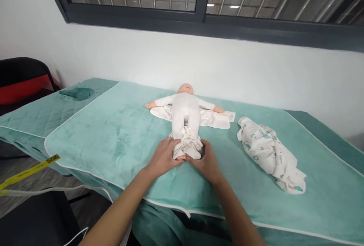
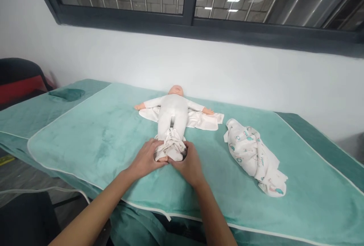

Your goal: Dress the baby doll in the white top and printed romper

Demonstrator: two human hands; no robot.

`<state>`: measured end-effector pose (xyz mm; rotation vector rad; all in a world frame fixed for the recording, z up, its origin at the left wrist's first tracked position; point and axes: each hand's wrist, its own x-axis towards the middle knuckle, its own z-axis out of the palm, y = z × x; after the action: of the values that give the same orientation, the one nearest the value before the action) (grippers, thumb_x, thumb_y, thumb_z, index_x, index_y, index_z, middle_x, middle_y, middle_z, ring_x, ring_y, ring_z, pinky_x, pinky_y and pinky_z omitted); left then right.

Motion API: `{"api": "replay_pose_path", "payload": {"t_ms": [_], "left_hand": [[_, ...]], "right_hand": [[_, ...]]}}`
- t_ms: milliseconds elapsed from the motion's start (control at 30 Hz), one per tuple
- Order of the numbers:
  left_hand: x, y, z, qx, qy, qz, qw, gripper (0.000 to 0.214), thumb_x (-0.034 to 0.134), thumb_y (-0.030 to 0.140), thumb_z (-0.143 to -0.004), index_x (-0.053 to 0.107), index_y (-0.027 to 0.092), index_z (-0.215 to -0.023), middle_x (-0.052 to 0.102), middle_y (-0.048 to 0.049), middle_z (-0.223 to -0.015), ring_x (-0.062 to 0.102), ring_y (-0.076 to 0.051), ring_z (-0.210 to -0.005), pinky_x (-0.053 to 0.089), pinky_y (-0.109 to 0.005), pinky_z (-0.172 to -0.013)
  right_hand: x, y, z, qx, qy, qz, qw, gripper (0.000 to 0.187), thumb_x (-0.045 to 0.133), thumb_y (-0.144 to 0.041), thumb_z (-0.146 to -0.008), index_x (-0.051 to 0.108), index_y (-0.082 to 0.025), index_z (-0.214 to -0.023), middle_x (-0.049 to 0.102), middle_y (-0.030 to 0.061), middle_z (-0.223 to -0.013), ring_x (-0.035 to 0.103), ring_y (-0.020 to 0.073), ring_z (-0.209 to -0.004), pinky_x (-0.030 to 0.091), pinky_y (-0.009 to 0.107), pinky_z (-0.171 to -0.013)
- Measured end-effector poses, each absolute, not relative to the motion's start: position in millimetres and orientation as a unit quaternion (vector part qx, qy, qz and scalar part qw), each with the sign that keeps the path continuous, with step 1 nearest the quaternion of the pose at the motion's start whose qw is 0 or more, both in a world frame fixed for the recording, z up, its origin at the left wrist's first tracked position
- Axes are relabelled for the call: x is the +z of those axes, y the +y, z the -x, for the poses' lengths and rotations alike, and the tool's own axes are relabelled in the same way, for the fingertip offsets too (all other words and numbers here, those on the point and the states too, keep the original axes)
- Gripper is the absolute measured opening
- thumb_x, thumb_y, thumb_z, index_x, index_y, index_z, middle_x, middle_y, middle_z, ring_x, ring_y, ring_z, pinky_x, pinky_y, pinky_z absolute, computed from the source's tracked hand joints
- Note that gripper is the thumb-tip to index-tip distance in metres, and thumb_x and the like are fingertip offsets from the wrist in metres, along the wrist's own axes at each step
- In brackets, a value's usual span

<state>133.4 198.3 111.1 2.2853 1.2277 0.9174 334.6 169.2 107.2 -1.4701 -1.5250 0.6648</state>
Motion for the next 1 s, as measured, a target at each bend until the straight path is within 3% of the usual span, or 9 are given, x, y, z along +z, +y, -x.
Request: {"api": "replay_pose_path", "payload": {"t_ms": [133,267,467,600,733,833,933,1000], "left_hand": [[119,184,-139,0.365,0.481,-0.732,0.317,0.049,0.074,0.03,-0.071,0.055,0.022,-0.115,0.06,-0.0059,-0.112,0.058,-0.024,-0.1,0.046,-0.038,-0.09],[132,169,-140,0.396,0.475,-0.627,0.474,0.049,0.068,0.017,-0.066,0.052,0.022,-0.112,0.062,0.001,-0.096,0.058,-0.016,-0.083,0.047,-0.028,-0.077],[178,152,-132,0.379,0.444,-0.541,0.605,0.05,0.074,0.022,-0.063,0.055,0.017,-0.109,0.064,-0.0034,-0.1,0.06,-0.018,-0.088,0.048,-0.026,-0.075],[207,147,-122,0.361,0.421,-0.545,0.629,0.05,0.074,0.024,-0.067,0.057,0.019,-0.114,0.064,-0.0054,-0.108,0.061,-0.021,-0.098,0.049,-0.026,-0.078],[226,150,-105,0.266,0.327,-0.614,0.667,0.074,0.076,0.024,-0.065,0.049,0.026,-0.135,0.057,-0.0081,-0.13,0.056,-0.027,-0.118,0.049,-0.034,-0.091],[238,154,-89,0.181,0.251,-0.664,0.68,0.093,0.08,0.029,-0.063,0.038,0.03,-0.145,0.049,-0.0091,-0.141,0.049,-0.03,-0.128,0.047,-0.038,-0.097],[246,156,-79,0.123,0.229,-0.721,0.643,0.079,0.078,0.033,-0.066,0.048,0.029,-0.14,0.059,-0.0084,-0.129,0.058,-0.028,-0.115,0.051,-0.033,-0.086],[251,157,-77,0.179,0.27,-0.759,0.564,0.059,0.079,0.04,-0.064,0.064,0.027,-0.119,0.067,-0.0049,-0.105,0.065,-0.024,-0.091,0.051,-0.027,-0.072]], "right_hand": [[121,163,-338,0.336,-0.594,0.594,0.426,0.065,0.078,-0.052,-0.064,0.05,-0.018,-0.111,0.063,0.0063,-0.102,0.06,0.022,-0.092,0.05,0.035,-0.08],[138,156,-349,0.401,-0.604,0.567,0.392,0.042,0.074,-0.044,-0.067,0.054,-0.019,-0.095,0.061,0.0008,-0.088,0.056,0.0185,-0.082,0.047,0.031,-0.074],[176,142,-357,0.538,-0.605,0.461,0.364,0.025,0.068,-0.031,-0.068,0.054,-0.018,-0.083,0.059,-0.0017,-0.081,0.053,0.0156,-0.077,0.043,0.027,-0.071],[202,135,-356,0.575,-0.606,0.422,0.351,0.026,0.066,-0.032,-0.07,0.059,-0.019,-0.092,0.064,0.0015,-0.092,0.057,0.0199,-0.087,0.046,0.029,-0.074],[222,137,-359,0.547,-0.636,0.433,0.33,0.031,0.069,-0.028,-0.068,0.061,-0.02,-0.097,0.064,0.0015,-0.093,0.058,0.0204,-0.087,0.047,0.029,-0.073],[239,136,-361,0.514,-0.691,0.431,0.269,0.035,0.073,-0.028,-0.066,0.063,-0.021,-0.099,0.066,0.0013,-0.096,0.06,0.0218,-0.088,0.048,0.029,-0.073],[255,133,-357,0.445,-0.774,0.419,0.164,0.029,0.072,-0.028,-0.067,0.066,-0.023,-0.095,0.067,0.0006,-0.092,0.061,0.022,-0.083,0.046,0.029,-0.07],[263,131,-349,0.373,-0.827,0.408,0.1,0.022,0.07,-0.022,-0.064,0.066,-0.024,-0.086,0.065,-0.0007,-0.078,0.059,0.0202,-0.074,0.044,0.029,-0.069]]}}
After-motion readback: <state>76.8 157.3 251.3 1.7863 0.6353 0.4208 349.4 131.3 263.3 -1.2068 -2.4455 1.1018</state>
